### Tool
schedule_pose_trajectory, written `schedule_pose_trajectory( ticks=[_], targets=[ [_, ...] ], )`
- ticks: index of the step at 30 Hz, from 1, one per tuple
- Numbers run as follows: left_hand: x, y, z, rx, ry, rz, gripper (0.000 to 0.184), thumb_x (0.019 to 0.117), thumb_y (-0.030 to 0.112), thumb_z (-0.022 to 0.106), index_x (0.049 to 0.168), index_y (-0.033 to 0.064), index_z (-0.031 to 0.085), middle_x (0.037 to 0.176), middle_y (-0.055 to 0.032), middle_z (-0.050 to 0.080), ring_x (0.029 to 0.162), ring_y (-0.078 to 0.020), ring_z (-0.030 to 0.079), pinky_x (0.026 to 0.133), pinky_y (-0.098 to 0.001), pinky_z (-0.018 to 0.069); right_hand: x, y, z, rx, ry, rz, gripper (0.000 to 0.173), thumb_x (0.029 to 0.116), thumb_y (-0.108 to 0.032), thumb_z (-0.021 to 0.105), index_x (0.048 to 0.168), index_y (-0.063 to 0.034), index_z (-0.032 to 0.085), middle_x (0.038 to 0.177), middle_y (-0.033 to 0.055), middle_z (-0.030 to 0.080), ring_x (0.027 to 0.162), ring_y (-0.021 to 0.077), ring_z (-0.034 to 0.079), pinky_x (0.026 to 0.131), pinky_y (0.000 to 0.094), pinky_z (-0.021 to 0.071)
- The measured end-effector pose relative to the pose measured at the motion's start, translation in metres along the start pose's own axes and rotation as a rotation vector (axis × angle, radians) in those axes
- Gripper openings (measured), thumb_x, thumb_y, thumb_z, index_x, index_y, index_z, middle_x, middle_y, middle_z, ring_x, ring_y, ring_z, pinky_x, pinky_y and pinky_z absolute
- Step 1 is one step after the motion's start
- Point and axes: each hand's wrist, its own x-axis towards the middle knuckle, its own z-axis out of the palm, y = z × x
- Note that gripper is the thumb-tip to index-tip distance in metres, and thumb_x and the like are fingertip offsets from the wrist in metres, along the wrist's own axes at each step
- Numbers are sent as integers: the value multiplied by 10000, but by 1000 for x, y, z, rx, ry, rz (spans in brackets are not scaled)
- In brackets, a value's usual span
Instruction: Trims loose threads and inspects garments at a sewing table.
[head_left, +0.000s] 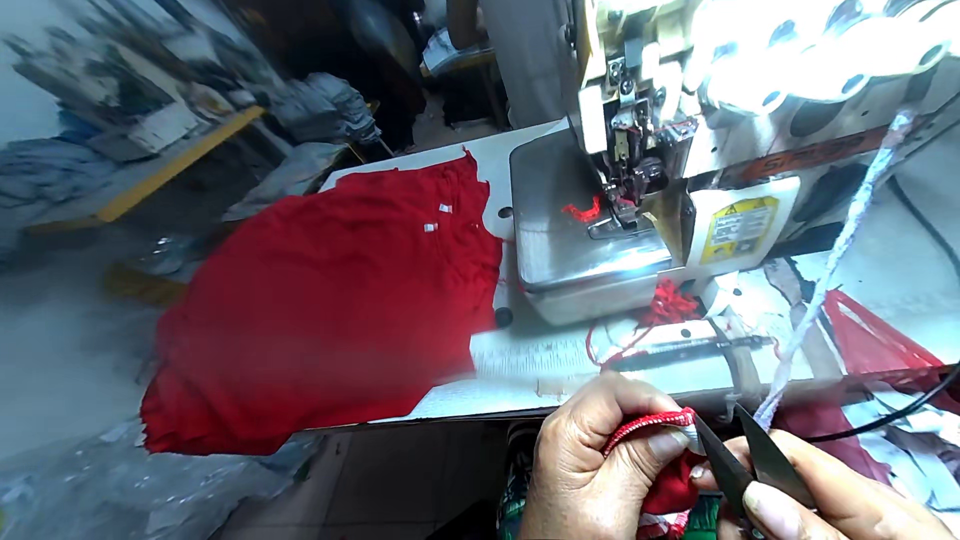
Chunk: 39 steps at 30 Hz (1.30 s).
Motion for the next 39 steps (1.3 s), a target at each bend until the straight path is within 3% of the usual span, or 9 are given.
schedule_pose_trajectory(
  ticks=[3,7,12,16,24,39],
  targets=[
    [-1,3,3,-54,51,-83,86,966,39,632,952,75,708,928,83,691,885,35,652,808,-165,559,-2,7,1,-52,54,-130,238,1096,-104,417,1126,68,579,849,28,690,732,0,657,657,188,551],
    [-1,-3,2,-142,106,-165,107,966,14,622,940,77,705,888,58,708,814,13,669,751,-183,573,-4,6,-4,-33,161,-253,198,1113,-167,414,1166,-65,576,952,-67,724,822,-52,673,694,146,568],
    [-3,-4,4,-120,68,-106,130,984,28,599,953,95,706,934,82,702,877,32,658,793,-168,561,-2,-2,-7,-2,17,-88,230,1098,-115,414,1150,33,582,866,-20,694,731,-14,652,637,182,548],
    [-2,-6,3,-116,17,-52,120,997,61,594,975,84,710,960,74,691,929,32,644,841,-167,547,-1,-7,-6,41,-70,71,211,1084,-95,397,1164,11,561,839,-46,668,672,-2,639,574,187,539],
    [-1,-6,0,-113,-13,-33,116,1003,71,590,985,69,705,968,59,684,927,24,641,841,-169,546,1,-7,-9,-29,-91,73,242,1088,-110,406,1178,45,569,834,-16,670,672,16,644,597,211,549],
    [0,-10,-4,12,-22,37,112,1006,92,594,981,41,691,970,35,685,969,17,639,884,-174,535,2,-6,-10,23,-105,110,224,1084,-89,387,1195,9,554,846,-63,662,662,-7,634,570,186,541]
  ],
)
